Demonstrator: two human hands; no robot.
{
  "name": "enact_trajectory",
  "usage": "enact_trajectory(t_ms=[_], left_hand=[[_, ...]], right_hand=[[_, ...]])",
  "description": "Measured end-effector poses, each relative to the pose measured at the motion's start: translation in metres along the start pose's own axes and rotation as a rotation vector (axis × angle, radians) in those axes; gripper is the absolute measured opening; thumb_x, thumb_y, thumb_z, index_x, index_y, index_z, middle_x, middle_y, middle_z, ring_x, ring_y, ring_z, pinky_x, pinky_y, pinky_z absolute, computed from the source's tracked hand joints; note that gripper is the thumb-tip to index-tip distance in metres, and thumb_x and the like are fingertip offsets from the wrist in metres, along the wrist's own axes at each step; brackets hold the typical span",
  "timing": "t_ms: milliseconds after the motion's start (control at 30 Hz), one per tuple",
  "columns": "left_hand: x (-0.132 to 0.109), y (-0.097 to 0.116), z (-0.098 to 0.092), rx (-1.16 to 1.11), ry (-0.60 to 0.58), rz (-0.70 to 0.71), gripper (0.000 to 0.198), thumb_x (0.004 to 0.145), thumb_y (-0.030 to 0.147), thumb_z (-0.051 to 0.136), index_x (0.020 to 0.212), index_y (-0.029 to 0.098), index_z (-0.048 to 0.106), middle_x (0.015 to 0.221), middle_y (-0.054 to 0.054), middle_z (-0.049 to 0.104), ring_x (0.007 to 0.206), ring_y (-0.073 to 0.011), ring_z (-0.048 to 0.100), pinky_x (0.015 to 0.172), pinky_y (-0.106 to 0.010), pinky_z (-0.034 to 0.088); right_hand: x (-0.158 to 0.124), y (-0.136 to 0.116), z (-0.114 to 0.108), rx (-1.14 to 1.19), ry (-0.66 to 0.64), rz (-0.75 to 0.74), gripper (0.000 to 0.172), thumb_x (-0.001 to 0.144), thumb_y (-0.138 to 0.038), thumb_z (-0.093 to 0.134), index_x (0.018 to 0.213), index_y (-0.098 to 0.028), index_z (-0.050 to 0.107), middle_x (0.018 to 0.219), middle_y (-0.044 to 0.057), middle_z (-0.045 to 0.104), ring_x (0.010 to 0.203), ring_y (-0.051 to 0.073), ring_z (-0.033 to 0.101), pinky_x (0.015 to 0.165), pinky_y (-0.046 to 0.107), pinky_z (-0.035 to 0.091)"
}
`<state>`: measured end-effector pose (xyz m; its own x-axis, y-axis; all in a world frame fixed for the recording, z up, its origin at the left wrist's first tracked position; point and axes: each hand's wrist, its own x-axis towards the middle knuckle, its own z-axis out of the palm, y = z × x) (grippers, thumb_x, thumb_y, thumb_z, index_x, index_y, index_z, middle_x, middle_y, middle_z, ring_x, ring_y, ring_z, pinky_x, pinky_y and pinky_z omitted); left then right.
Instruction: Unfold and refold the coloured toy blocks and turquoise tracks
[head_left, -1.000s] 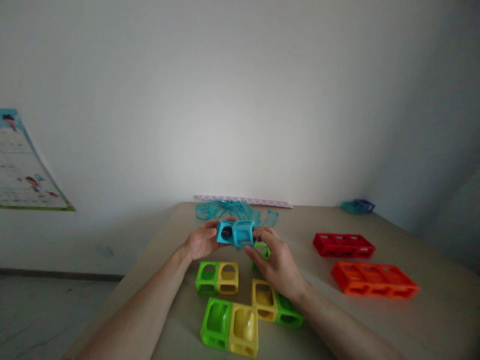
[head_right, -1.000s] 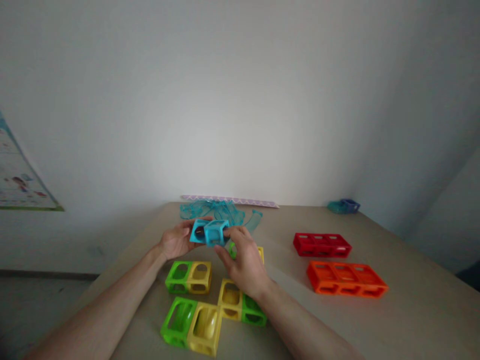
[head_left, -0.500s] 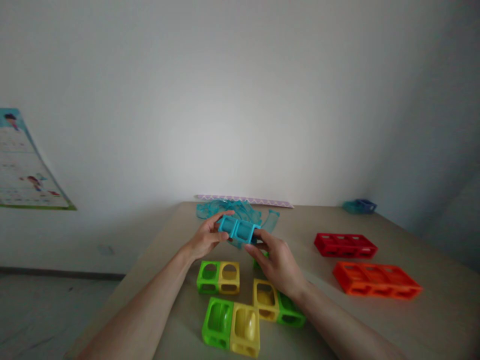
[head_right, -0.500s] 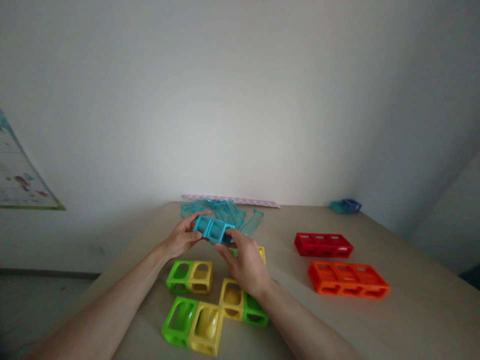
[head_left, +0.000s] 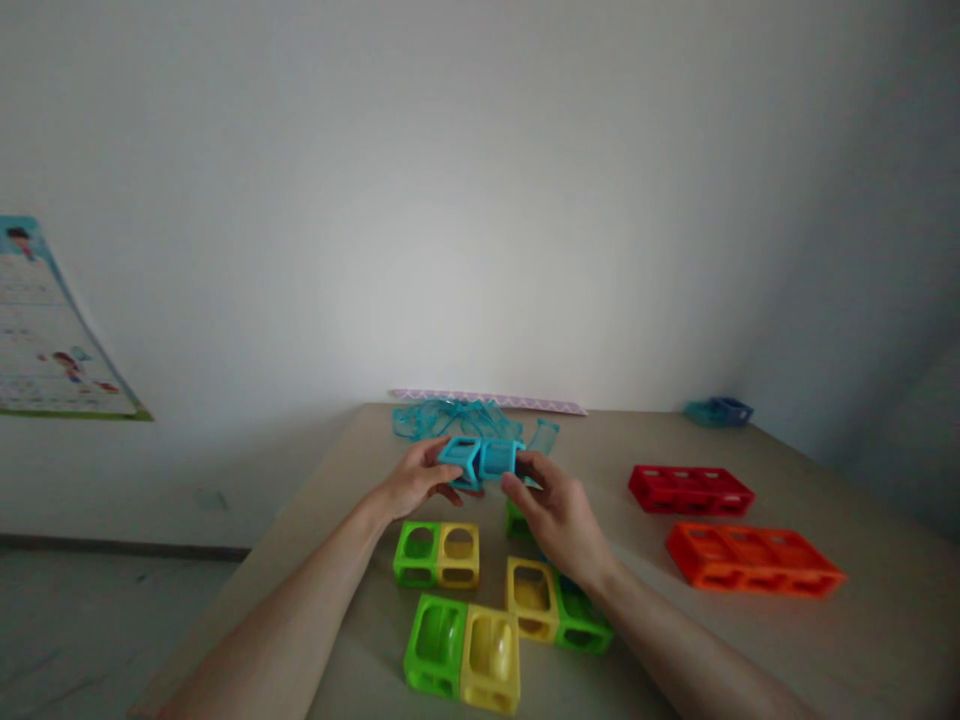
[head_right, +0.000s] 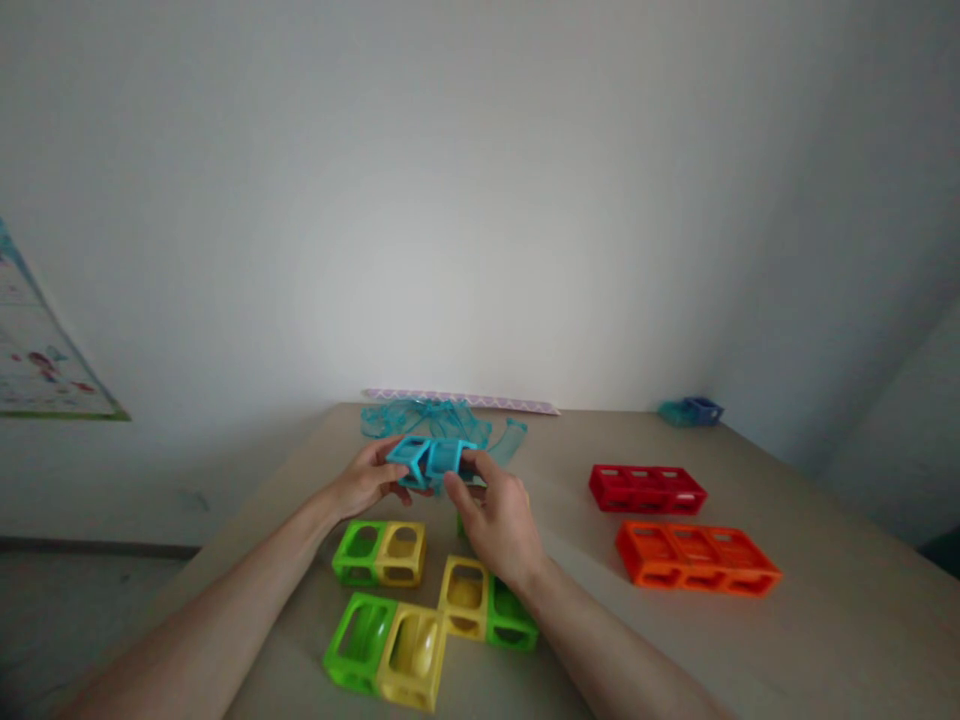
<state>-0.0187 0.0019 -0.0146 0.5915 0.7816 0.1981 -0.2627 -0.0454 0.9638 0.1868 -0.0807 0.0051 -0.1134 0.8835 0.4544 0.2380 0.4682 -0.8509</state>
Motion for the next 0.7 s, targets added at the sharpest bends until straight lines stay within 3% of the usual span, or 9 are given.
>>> enact_trajectory(t_ms=[233,433,533,700], left_hand=[[0.006,-0.006,0.001,-0.085,0.064,0.085,0.040,0.065,0.030,0.078,0.099,0.013,0.069,0.083,-0.008,0.071,0.072,-0.0188,0.065,0.070,-0.031,0.050],[0.007,0.000,0.006,-0.132,0.072,0.095,0.040,0.061,0.030,0.079,0.095,0.011,0.072,0.081,-0.009,0.072,0.073,-0.0195,0.064,0.069,-0.029,0.046],[0.006,0.000,0.006,-0.130,0.084,0.077,0.045,0.060,0.031,0.079,0.099,0.011,0.071,0.084,-0.010,0.072,0.077,-0.0217,0.065,0.070,-0.029,0.046],[0.004,0.003,0.008,-0.136,0.123,0.062,0.063,0.062,0.028,0.079,0.121,0.020,0.061,0.095,-0.008,0.071,0.080,-0.0205,0.065,0.076,-0.032,0.046]], right_hand=[[-0.003,-0.008,0.000,-0.072,-0.109,-0.101,0.021,0.090,-0.030,0.053,0.108,-0.020,0.057,0.106,0.007,0.066,0.095,0.020,0.064,0.085,0.033,0.050],[-0.002,-0.007,0.000,-0.114,-0.110,-0.116,0.016,0.092,-0.028,0.051,0.104,-0.019,0.056,0.106,0.007,0.066,0.097,0.020,0.063,0.088,0.034,0.048],[-0.002,-0.006,0.000,-0.104,-0.118,-0.114,0.016,0.092,-0.028,0.051,0.104,-0.019,0.055,0.105,0.007,0.066,0.097,0.020,0.063,0.088,0.033,0.048],[-0.001,-0.005,0.001,-0.077,-0.107,-0.112,0.016,0.092,-0.029,0.049,0.104,-0.019,0.055,0.104,0.007,0.067,0.094,0.019,0.063,0.084,0.030,0.049]])
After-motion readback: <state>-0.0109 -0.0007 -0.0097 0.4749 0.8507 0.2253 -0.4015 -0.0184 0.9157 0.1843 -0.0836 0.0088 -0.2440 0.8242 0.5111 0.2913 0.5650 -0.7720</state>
